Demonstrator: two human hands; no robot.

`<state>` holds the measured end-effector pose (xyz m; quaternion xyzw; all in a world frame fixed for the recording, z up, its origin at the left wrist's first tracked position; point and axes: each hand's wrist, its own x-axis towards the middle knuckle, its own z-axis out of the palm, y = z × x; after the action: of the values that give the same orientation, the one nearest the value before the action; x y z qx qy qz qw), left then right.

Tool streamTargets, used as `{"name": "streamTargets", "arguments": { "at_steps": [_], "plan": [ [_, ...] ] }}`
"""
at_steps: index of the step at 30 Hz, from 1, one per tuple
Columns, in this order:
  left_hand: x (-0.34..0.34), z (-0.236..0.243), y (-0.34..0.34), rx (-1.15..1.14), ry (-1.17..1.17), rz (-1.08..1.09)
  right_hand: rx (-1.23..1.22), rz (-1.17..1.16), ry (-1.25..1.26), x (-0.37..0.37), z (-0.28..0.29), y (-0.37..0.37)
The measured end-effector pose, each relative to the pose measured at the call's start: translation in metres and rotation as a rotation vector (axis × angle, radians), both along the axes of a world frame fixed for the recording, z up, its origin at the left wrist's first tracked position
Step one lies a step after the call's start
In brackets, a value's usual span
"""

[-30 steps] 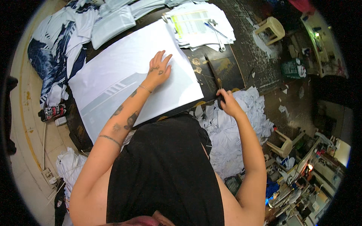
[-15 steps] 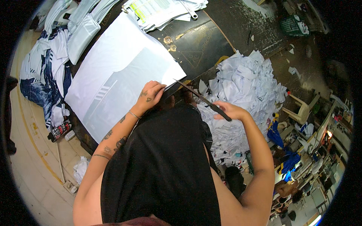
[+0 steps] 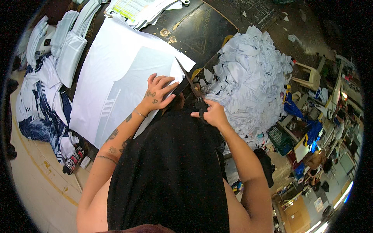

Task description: The person uses shears to cut a large white sheet of fabric on a worktable, then places a blue and white patterned jersey on top and cuts along its edges. The person repeatedly folds and cuts the white fabric, stacking the cut pieces on the table.

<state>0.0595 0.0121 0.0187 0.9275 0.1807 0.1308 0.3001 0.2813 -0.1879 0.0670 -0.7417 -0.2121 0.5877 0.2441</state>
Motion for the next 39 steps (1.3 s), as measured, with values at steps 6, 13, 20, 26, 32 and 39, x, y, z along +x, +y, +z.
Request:
{"name": "streamTargets", "arguments": {
  "at_steps": [6, 13, 20, 26, 32, 39],
  "plan": [
    [-0.006, -0.011, -0.003, 0.067, -0.034, -0.025, 0.057, -0.197, -0.051, -0.047, -0.007, 0.006],
    [-0.005, -0.013, 0.011, 0.016, 0.011, 0.009, -0.121, 0.023, -0.159, 0.012, 0.014, 0.019],
    [-0.001, -0.019, 0.012, 0.181, 0.037, 0.154, -0.085, 0.657, -0.219, 0.118, 0.056, 0.098],
    [-0.001, -0.02, 0.014, 0.16, 0.05, 0.16, -0.103, 0.679, -0.236, 0.112, 0.022, 0.149],
    [0.001, -0.021, 0.016, 0.156, 0.069, 0.17, 0.023, 0.718, -0.267, 0.104, 0.024, 0.164],
    [-0.001, -0.023, 0.014, 0.147, 0.069, 0.178, -0.153, 0.683, -0.236, 0.092, 0.02, 0.192]
  ]
}}
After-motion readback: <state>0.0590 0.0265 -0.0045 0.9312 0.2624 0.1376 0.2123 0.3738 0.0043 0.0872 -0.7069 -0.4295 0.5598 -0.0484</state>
